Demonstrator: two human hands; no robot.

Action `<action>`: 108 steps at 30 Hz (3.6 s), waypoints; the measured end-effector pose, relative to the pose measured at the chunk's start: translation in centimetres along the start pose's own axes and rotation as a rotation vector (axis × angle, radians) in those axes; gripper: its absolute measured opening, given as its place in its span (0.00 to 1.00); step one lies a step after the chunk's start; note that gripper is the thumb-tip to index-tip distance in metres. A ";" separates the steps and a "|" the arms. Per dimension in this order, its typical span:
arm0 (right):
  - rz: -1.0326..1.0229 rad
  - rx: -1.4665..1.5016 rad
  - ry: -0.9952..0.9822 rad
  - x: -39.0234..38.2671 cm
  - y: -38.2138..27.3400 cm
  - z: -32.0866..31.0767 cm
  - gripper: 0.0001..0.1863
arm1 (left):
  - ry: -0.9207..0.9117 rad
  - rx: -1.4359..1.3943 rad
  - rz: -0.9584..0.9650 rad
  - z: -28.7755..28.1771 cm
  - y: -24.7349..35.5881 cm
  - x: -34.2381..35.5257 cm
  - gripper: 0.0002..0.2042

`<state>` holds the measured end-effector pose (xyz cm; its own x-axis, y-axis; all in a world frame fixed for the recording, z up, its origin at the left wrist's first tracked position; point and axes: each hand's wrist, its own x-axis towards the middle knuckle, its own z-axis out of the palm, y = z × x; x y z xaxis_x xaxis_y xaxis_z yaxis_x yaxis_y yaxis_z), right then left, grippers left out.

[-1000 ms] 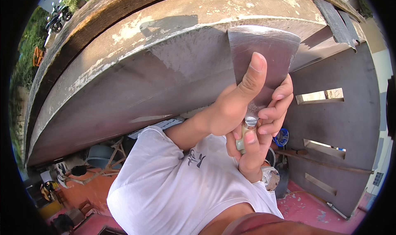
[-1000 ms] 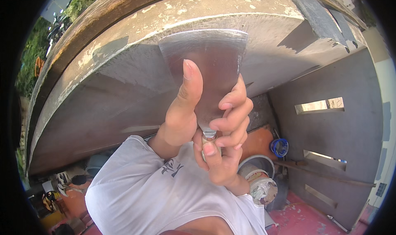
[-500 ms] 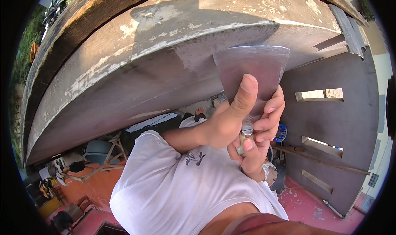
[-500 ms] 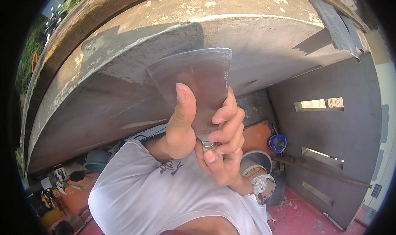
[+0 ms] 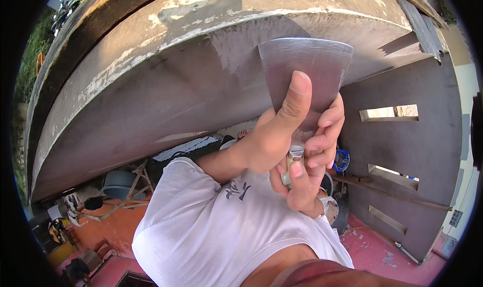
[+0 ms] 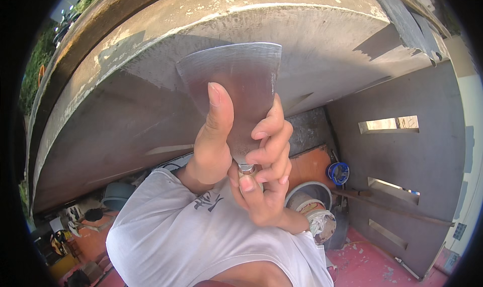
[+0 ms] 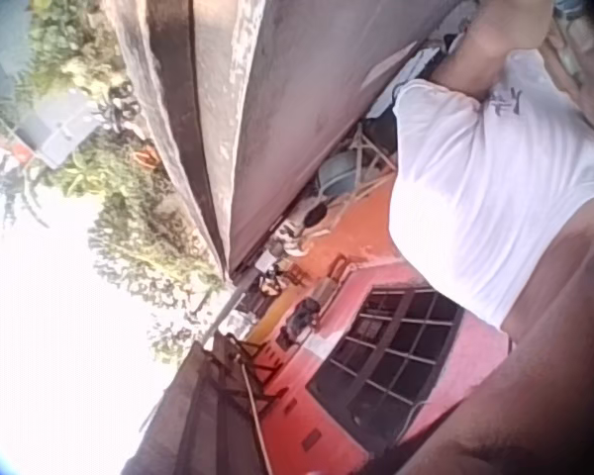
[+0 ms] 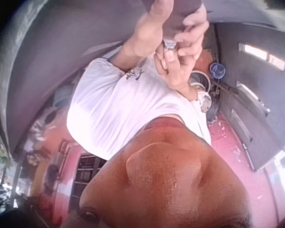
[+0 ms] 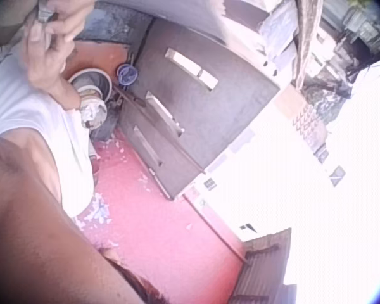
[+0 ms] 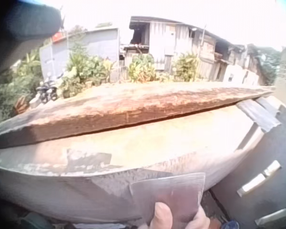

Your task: The person uses a trowel to apply and smooth plaster on a ceiling surface. They repeatedly scoop material and spread it across the ceiling, working in sections to even out the surface.

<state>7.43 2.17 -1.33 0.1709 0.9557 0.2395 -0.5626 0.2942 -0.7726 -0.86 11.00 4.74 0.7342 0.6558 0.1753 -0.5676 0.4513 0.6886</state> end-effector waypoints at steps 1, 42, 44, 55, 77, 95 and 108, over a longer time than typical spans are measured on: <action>-0.034 -0.036 0.003 0.2 -0.2 0.2 0.14 | -0.008 0.015 0.003 0.0 0.4 0.3 0.36; -0.173 -0.277 0.045 0.4 0.1 -1.6 0.14 | -0.068 -0.037 0.032 0.1 0.0 0.6 0.36; -0.237 -0.261 -0.032 0.2 0.2 -1.9 0.14 | -0.093 -0.050 0.020 0.1 0.1 0.6 0.36; -0.178 -0.408 0.078 0.6 -1.0 -1.4 0.19 | -0.087 -0.054 0.046 0.0 -0.4 0.7 0.36; -0.230 0.016 0.029 -0.8 2.5 -1.1 0.11 | -0.067 -0.064 0.002 0.7 0.4 0.2 0.36; -0.165 0.035 -0.071 -0.7 2.0 -1.3 0.10 | -0.069 -0.041 0.072 0.4 0.0 0.7 0.35; -0.115 -0.009 -0.057 -0.4 1.9 -1.1 0.13 | -0.028 -0.010 0.042 0.0 0.1 0.2 0.36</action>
<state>7.18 2.35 -3.54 0.1877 0.9139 0.3599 -0.5345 0.4025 -0.7432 -0.76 11.20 4.82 0.7197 0.6575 0.2233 -0.6016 0.4299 0.6732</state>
